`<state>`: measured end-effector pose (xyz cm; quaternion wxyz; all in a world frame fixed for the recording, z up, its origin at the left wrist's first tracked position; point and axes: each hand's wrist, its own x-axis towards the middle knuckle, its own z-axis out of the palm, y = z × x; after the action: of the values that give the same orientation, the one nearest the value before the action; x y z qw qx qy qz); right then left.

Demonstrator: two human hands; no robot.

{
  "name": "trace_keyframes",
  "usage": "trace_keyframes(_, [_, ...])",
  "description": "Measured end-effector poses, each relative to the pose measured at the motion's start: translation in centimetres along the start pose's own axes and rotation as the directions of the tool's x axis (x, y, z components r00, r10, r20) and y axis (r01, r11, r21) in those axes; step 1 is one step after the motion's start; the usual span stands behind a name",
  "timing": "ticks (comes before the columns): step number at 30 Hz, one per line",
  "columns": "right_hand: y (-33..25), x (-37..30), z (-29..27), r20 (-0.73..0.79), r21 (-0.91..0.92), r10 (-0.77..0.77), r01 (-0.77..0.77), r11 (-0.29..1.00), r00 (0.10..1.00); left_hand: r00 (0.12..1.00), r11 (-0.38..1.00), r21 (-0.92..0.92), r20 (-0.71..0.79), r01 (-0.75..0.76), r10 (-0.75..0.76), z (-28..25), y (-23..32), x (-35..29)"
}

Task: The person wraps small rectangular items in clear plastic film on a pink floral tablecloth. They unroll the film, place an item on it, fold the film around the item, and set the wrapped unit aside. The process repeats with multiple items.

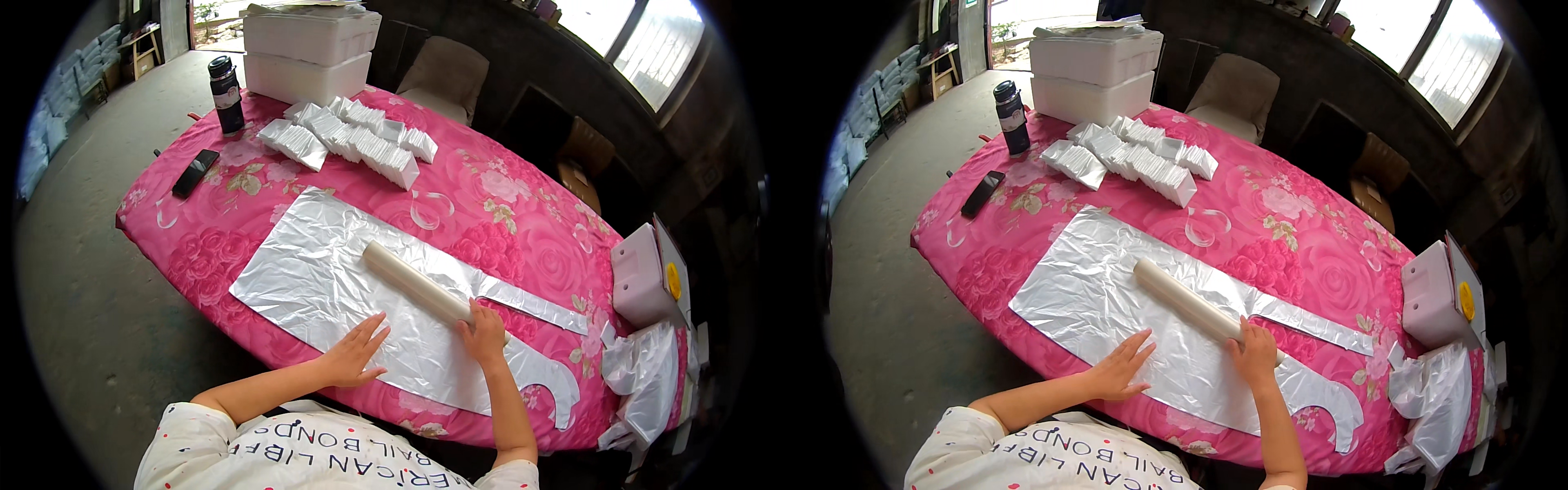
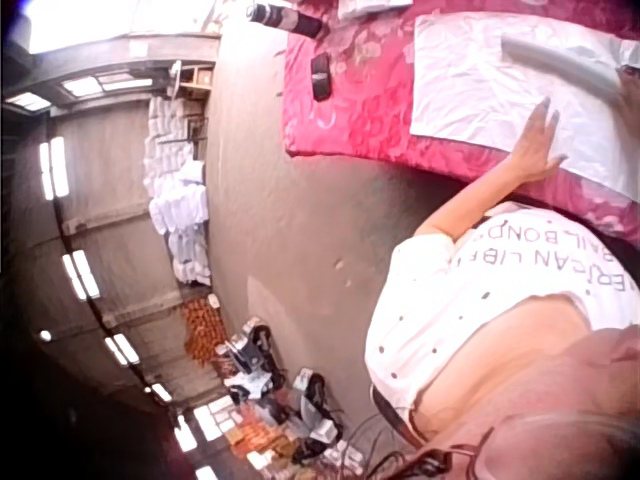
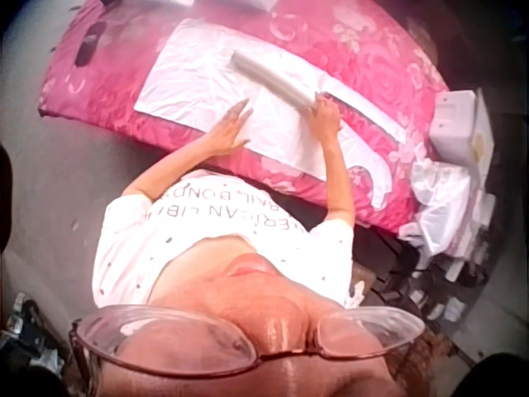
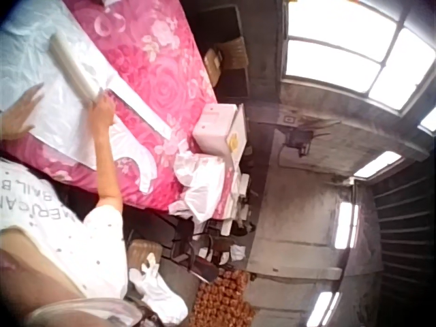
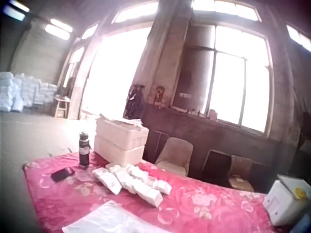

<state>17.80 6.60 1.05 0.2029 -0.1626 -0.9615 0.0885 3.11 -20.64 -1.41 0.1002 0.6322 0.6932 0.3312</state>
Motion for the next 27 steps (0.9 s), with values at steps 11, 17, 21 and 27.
trace_keyframes(11, [3.0, 9.9, -4.0, -0.134, 0.084, -0.005, 0.017, 0.996, 0.991, 0.956, 0.936, 0.219, -0.165, 0.276, -0.244, -8.8, -7.1, -7.9])
trace_keyframes(17, [11.6, 27.9, -1.1, -0.229, -0.235, 0.081, -0.136, 0.962, 0.970, 0.853, 0.795, 0.327, -0.306, 0.511, -0.422, -11.4, -10.8, -13.5])
trace_keyframes(21, [12.5, 37.7, 4.5, -0.107, -0.285, 0.356, -0.372, 0.883, 0.928, 0.851, 0.792, 0.336, -0.329, 0.511, -0.409, -11.2, -11.0, -14.3])
trace_keyframes(27, [13.5, 43.8, 11.0, -0.017, -0.397, 0.304, -0.285, 0.872, 0.953, 0.836, 0.777, 0.320, -0.292, 0.543, -0.464, -11.1, -11.0, -15.2])
